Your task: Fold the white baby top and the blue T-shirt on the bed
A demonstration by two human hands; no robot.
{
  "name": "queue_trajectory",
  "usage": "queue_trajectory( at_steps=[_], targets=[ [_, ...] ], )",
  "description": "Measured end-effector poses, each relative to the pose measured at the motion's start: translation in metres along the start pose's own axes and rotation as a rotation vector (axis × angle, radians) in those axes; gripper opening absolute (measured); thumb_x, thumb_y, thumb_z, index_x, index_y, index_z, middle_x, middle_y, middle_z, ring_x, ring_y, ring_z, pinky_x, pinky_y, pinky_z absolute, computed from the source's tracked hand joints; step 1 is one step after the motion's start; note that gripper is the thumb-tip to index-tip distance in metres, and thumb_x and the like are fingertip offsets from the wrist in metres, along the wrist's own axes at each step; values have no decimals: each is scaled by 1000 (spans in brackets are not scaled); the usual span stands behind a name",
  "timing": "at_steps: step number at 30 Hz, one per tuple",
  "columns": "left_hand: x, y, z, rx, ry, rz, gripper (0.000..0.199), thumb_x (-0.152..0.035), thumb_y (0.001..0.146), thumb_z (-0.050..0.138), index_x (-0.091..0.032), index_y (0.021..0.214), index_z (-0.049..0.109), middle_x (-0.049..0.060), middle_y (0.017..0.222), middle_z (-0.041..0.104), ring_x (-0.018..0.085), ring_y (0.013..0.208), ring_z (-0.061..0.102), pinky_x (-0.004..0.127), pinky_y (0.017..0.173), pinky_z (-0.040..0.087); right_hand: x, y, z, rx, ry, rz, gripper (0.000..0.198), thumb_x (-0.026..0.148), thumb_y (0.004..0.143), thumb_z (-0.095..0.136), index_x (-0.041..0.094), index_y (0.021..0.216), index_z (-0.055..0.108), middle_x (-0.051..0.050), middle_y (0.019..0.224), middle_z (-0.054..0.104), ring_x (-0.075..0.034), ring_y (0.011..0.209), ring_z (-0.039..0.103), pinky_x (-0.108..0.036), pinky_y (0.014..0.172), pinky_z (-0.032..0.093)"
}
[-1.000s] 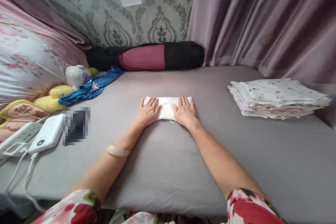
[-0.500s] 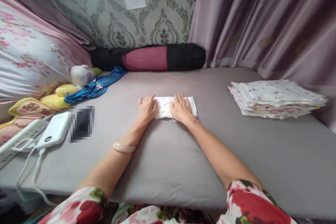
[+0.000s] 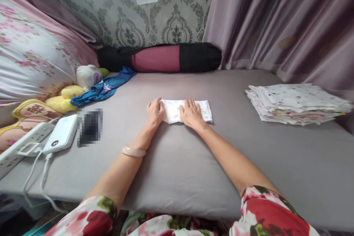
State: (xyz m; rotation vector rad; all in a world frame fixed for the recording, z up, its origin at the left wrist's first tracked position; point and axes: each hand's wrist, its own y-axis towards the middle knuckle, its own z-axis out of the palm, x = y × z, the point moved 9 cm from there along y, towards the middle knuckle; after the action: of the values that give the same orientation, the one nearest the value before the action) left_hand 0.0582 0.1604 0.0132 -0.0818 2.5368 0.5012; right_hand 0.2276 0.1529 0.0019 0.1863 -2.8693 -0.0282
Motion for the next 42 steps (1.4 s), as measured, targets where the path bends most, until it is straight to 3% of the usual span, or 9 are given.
queue_trajectory(
  at_steps=[9,20,25,30,42],
  targets=[
    [9,-1,-5,-16,-52,-82,34,-12,93,36,-19,118,58,10,124,67,20,120,58,43,112,31,42,5,-5,-52,-61,-122,58,34,100,24,7,150,34,-16,158,29,-29,146,23,-49,118,16],
    [18,2,-9,-23,-97,-158,37,-8,90,35,-16,117,59,12,124,66,21,120,58,43,112,32,40,4,4,-25,-92,-114,57,30,98,26,1,145,40,-17,155,34,-30,145,25,-53,117,18],
    [19,3,-14,-21,-104,-184,39,-8,88,35,-17,116,60,12,124,66,22,119,59,42,111,35,54,7,1,-46,-110,-153,56,27,98,26,0,145,40,-19,155,33,-29,145,24,-53,118,12],
    [20,3,-19,-44,-92,-203,40,-7,87,35,-17,116,61,12,123,67,22,119,60,43,111,35,70,5,7,-56,-102,-213,58,32,99,26,0,146,37,-18,155,33,-29,145,24,-51,118,10],
    [25,4,-19,-63,-106,-214,38,-11,92,34,-18,118,60,10,121,68,21,118,60,41,110,37,70,5,14,5,-101,-185,61,35,99,24,-1,148,34,-19,155,34,-29,145,26,-51,118,10]
  ],
)
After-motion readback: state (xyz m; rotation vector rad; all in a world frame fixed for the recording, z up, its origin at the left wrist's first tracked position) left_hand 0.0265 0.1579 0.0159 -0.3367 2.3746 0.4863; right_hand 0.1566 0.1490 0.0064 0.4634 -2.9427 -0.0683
